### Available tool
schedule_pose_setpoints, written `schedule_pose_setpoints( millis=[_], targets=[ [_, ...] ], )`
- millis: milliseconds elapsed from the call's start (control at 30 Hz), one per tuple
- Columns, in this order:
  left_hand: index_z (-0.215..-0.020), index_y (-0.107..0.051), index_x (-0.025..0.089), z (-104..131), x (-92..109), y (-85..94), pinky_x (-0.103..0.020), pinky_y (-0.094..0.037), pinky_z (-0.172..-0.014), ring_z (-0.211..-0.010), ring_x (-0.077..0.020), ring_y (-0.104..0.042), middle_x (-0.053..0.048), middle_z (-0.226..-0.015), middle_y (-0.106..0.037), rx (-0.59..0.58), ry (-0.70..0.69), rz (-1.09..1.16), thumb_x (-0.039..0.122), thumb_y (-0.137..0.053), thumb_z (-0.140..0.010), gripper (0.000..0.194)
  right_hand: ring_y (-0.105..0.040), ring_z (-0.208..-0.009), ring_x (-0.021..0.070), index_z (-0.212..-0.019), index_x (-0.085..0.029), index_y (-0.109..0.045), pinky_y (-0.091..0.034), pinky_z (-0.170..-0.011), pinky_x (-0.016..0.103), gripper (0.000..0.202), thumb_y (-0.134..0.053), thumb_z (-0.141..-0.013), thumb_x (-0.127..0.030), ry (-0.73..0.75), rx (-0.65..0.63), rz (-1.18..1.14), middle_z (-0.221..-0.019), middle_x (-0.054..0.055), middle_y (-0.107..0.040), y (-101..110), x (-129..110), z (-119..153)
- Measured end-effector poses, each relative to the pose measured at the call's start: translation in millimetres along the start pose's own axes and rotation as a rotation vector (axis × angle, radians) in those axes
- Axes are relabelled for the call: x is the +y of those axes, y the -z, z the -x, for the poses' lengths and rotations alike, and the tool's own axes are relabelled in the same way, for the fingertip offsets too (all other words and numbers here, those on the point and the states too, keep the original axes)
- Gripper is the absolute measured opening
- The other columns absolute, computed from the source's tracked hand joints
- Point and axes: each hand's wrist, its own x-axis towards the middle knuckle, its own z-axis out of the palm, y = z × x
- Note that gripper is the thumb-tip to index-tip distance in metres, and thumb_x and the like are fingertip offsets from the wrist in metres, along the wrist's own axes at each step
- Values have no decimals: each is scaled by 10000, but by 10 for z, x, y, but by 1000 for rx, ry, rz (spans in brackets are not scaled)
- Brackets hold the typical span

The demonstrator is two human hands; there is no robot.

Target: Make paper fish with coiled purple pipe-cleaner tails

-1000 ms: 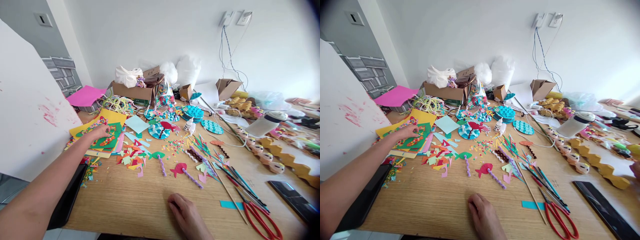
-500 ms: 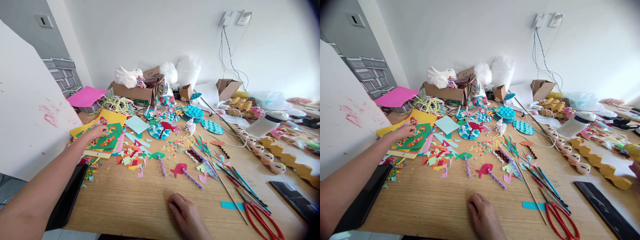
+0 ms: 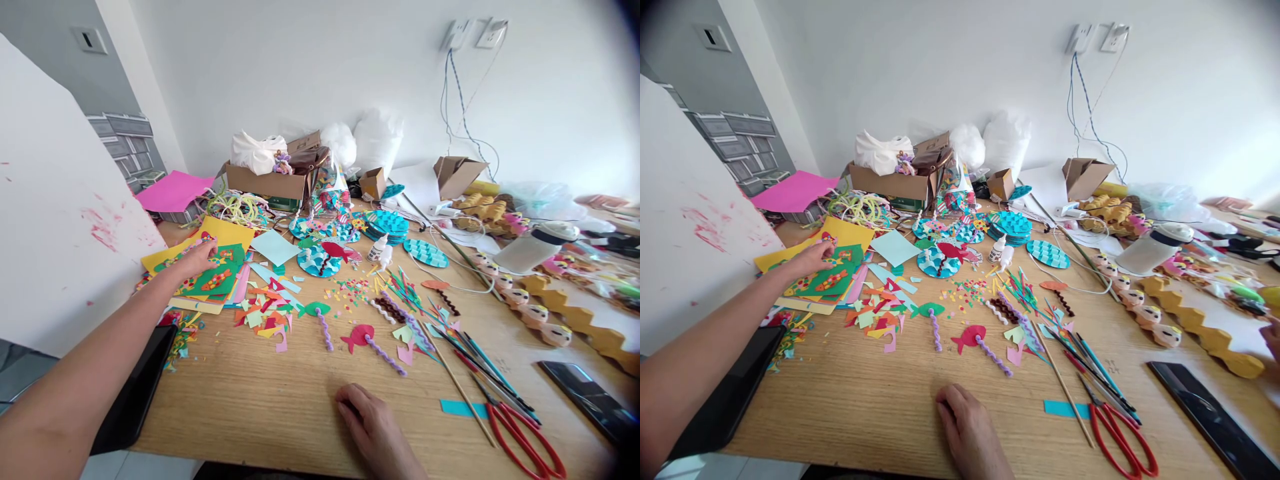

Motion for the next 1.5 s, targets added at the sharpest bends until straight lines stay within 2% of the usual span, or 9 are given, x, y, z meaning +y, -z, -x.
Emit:
schedule_pose_setpoints(
  millis=[167, 367, 500, 800, 933, 1100, 1300, 1400, 1500],
  targets=[
    [-633, -413, 212, 20, 31, 26, -285, -405, -655, -722, -189, -504, 11, -676, -515, 22, -9, 18, 261, -539, -555, 157, -580, -734, 148, -798, -171, -550, -414, -659, 239, 228, -331, -854, -197, 5, 2, 5, -792, 58, -621, -6, 6, -5],
    [-851, -518, 198, 154, 30, -87, -292, -438, -700, -801, -193, -566, -27, -895, -603, 26, -30, 98, 239, -461, -622, 239, -589, -742, 152, -812, -169, -555, -420, -661, 240, 236, -326, -859, -206, -6, -16, 24, -801, 62, -627, -14, 19, -13],
    [-804, -566, 203, 184, 47, -189, -323, -436, -785, -889, -209, -566, -40, -932, -629, 31, -79, 124, 185, -406, -628, 239, -593, -733, 150, -802, -180, -555, -421, -656, 233, 232, -333, -859, -211, 4, -14, 44, -795, 55, -632, -15, 22, -20],
    [-732, -605, 186, 122, 43, -201, -330, -434, -747, -785, -230, -586, -63, -812, -657, 49, -118, 85, 369, -437, -733, 248, -593, -763, 152, -813, -174, -552, -420, -678, 232, 231, -328, -863, -201, -5, -44, 62, -817, 60, -629, -8, 26, -43],
    [-899, -604, 176, 128, 20, -192, -311, -428, -768, -861, -225, -594, -82, -942, -661, 64, -93, 48, 351, -376, -781, 310, -592, -772, 151, -813, -172, -550, -420, -685, 230, 227, -329, -862, -192, -6, -54, 55, -826, 61, -631, -6, 20, -42],
    [-1128, -517, 153, 133, -38, -202, -316, -440, -691, -770, -225, -613, -91, -884, -663, 76, -41, -15, 309, -332, -814, 397, -588, -762, 156, -806, -172, -552, -418, -674, 238, 227, -333, -860, -196, -16, -54, 53, -822, 62, -631, -2, 12, -31],
    [-1255, -443, 168, 130, -38, -93, -345, -402, -807, -936, -253, -589, -116, -1038, -644, 82, -33, -79, 269, -354, -806, 469, -584, -765, 152, -810, -170, -549, -413, -682, 240, 230, -327, -863, -199, -13, -37, 22, -819, 59, -624, -7, 21, -30],
    [-1207, -482, 166, 134, 10, 16, -334, -386, -834, -1010, -255, -551, -107, -1065, -629, 92, -28, -102, 275, -360, -791, 447, -581, -764, 154, -815, -167, -549, -413, -679, 242, 229, -328, -862, -202, -12, -39, 14, -818, 61, -622, -11, 21, -33],
    [-971, -594, 171, 150, 55, 70, -316, -396, -786, -942, -254, -559, -86, -949, -647, 40, -30, -113, 294, -416, -736, 320, -580, -762, 154, -810, -166, -547, -412, -679, 241, 228, -326, -860, -194, -7, -37, 11, -813, 63, -619, -11, 20, -33]
  ],
)
